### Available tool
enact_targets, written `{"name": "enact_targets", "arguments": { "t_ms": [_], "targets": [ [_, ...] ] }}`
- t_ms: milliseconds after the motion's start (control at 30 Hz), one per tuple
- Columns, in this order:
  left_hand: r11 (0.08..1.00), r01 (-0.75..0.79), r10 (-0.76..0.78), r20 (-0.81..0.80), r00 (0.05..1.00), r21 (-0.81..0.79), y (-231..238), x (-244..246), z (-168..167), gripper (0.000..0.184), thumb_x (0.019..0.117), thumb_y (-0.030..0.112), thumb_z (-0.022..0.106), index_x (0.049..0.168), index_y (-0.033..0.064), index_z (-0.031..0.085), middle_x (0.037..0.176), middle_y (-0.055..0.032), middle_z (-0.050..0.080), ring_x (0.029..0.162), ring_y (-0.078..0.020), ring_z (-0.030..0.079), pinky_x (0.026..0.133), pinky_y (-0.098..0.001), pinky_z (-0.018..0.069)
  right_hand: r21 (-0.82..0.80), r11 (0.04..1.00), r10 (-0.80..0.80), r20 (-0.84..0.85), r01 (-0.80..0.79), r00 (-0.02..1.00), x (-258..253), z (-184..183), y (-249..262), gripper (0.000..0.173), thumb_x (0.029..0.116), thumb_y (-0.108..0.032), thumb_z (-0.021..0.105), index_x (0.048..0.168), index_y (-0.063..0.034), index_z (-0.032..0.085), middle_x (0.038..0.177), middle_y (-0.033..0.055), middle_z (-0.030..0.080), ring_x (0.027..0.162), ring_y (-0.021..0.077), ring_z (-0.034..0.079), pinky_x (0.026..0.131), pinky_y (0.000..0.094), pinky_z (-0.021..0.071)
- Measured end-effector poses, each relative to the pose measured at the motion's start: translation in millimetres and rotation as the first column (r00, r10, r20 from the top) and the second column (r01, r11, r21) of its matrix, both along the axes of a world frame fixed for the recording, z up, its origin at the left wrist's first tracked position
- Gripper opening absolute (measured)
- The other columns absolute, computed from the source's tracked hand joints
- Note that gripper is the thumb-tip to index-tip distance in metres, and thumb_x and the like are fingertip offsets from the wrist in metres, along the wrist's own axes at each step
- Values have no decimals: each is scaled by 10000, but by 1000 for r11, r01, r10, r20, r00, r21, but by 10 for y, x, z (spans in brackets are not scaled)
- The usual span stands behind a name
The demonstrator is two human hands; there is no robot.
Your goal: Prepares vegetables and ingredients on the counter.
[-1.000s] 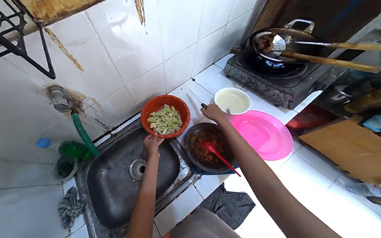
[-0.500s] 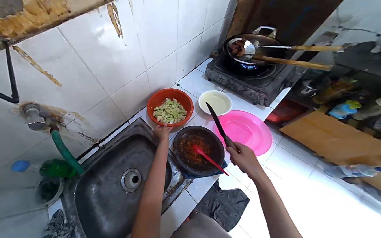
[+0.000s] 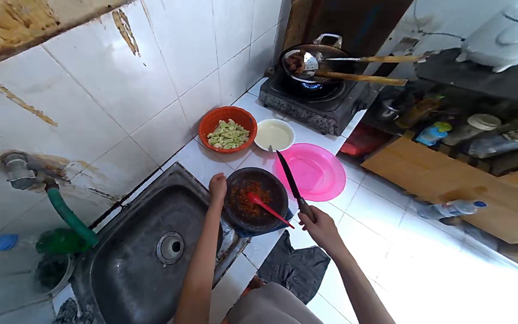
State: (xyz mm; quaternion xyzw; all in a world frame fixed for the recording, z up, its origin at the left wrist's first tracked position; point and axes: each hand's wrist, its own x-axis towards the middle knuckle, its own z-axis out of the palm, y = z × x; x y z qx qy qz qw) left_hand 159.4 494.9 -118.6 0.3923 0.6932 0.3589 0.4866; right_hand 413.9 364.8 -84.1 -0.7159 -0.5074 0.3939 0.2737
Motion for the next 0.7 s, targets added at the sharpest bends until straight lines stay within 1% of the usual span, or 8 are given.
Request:
{"name": "enact_targets", "arguments": {
  "t_ms": [133,233,300,433,467,567,633,700],
  "targets": [
    [994,-103,102,29,994,41,-518,-23,-17,353,1058,28,469,1370,-130,519,1407,-321,529,1305,-369,530,1098,-443,407,-23,999,50,8,-49,999,-52,-9,58,277,1025,-106,587,1134,146,622,988,288,664,879,369,675,832,523,531],
    [991,-131,131,96,987,-1,-823,-36,-5,348,1075,41,449,1379,-116,513,1365,-309,552,1205,-343,565,994,-445,460,-56,996,76,30,-74,997,-102,8,92,313,1029,-121,595,1177,154,611,1074,321,648,971,409,659,906,548,507],
    [989,-143,149,147,978,-48,-970,-24,-7,363,1079,51,450,1401,-112,493,1369,-315,548,1205,-359,571,999,-466,469,-57,994,96,48,-93,994,-159,34,100,320,1030,-122,596,1186,157,606,1085,327,637,988,414,630,913,549,476],
    [981,-158,178,208,962,-109,-1212,62,15,397,1089,51,426,1448,-117,428,1396,-331,516,1168,-357,590,991,-436,478,-38,991,131,69,-128,989,-262,19,109,362,1023,-118,606,1250,163,592,1260,359,594,1167,458,596,1030,556,443],
    [980,-167,187,211,959,-111,-1272,90,29,398,1088,48,423,1449,-119,423,1401,-333,512,1171,-359,591,991,-431,479,-14,989,145,78,-145,986,-277,5,100,359,1015,-107,608,1244,169,592,1293,368,574,1194,469,582,1043,557,438],
    [980,-190,200,219,955,-67,-1489,167,70,392,1074,19,429,1434,-137,426,1427,-347,485,1200,-370,582,1003,-430,478,89,980,169,97,-177,981,-315,-8,36,309,984,-77,626,1143,189,627,1331,391,545,1223,501,562,1050,564,436],
    [982,-186,185,224,957,-16,-1658,213,99,380,1056,-2,430,1409,-143,450,1415,-342,492,1175,-345,586,984,-410,482,144,971,177,93,-189,980,-348,39,-29,293,975,-68,635,1117,188,638,1340,392,543,1222,507,560,1047,573,437],
    [984,-178,170,250,953,6,-1830,263,117,359,1048,-20,427,1379,-151,471,1378,-331,519,1116,-303,610,951,-377,501,214,954,194,91,-210,977,-397,91,-128,287,962,-67,643,1114,177,646,1317,380,563,1187,487,592,1018,560,470]
  ]
}}
